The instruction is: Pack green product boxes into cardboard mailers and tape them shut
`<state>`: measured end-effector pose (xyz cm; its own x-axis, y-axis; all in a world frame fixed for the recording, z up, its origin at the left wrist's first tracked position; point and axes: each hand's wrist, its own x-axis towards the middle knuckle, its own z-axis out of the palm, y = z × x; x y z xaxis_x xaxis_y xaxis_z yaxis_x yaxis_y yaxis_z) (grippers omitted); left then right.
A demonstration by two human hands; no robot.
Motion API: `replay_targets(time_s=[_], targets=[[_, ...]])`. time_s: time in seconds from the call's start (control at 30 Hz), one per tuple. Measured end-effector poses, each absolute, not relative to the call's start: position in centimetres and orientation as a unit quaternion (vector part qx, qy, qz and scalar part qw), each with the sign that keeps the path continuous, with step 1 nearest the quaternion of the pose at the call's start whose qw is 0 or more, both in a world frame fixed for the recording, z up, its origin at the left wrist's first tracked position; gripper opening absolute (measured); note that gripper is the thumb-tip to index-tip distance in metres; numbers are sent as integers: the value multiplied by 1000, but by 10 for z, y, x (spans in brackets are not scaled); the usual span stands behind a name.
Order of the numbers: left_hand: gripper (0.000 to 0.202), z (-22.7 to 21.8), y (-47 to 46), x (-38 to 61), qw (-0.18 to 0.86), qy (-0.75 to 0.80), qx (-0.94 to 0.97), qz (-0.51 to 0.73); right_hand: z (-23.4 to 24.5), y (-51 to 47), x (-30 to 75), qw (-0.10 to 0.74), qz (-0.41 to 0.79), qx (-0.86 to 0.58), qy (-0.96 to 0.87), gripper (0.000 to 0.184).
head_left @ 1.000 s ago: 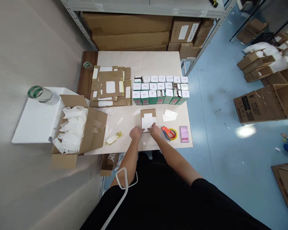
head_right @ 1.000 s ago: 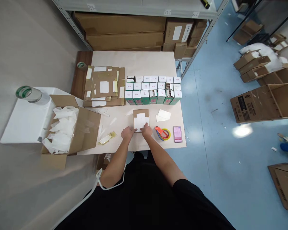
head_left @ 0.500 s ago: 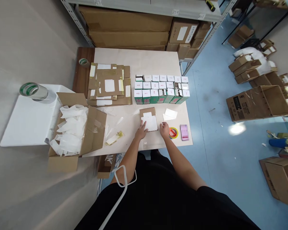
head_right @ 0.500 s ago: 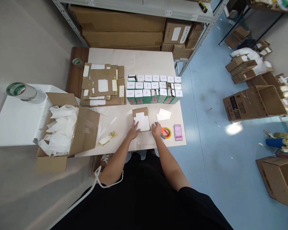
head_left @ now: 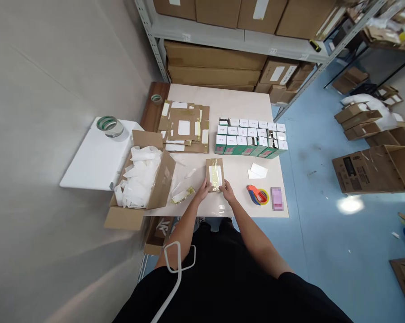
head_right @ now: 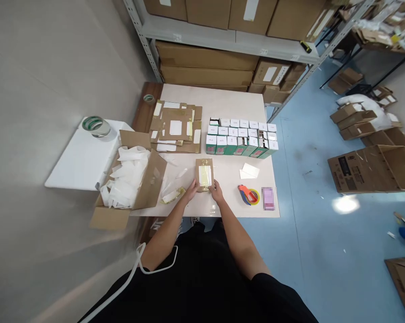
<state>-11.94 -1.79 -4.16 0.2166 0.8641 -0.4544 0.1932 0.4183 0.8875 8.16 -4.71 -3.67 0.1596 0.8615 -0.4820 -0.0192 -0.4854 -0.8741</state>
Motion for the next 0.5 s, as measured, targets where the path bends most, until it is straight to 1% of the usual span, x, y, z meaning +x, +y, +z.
replay_targets(time_s=[0.07, 0.13, 0.33, 0.5], targets=[[114, -38, -21, -120, 663, 553, 421, 278, -34, -46, 73, 404, 561, -644, -328, 78], [119, -32, -21, -120, 677, 541, 402, 295, -30, -44, 71, 405, 563, -641, -328, 78], [114, -5, -14, -121, 679, 510, 402, 344, -7, -35, 74, 426, 551, -629, -345, 74], [108, 35, -9, -111, 633, 508, 422, 405, 27, -11, 87, 437, 542, -597, -398, 74]])
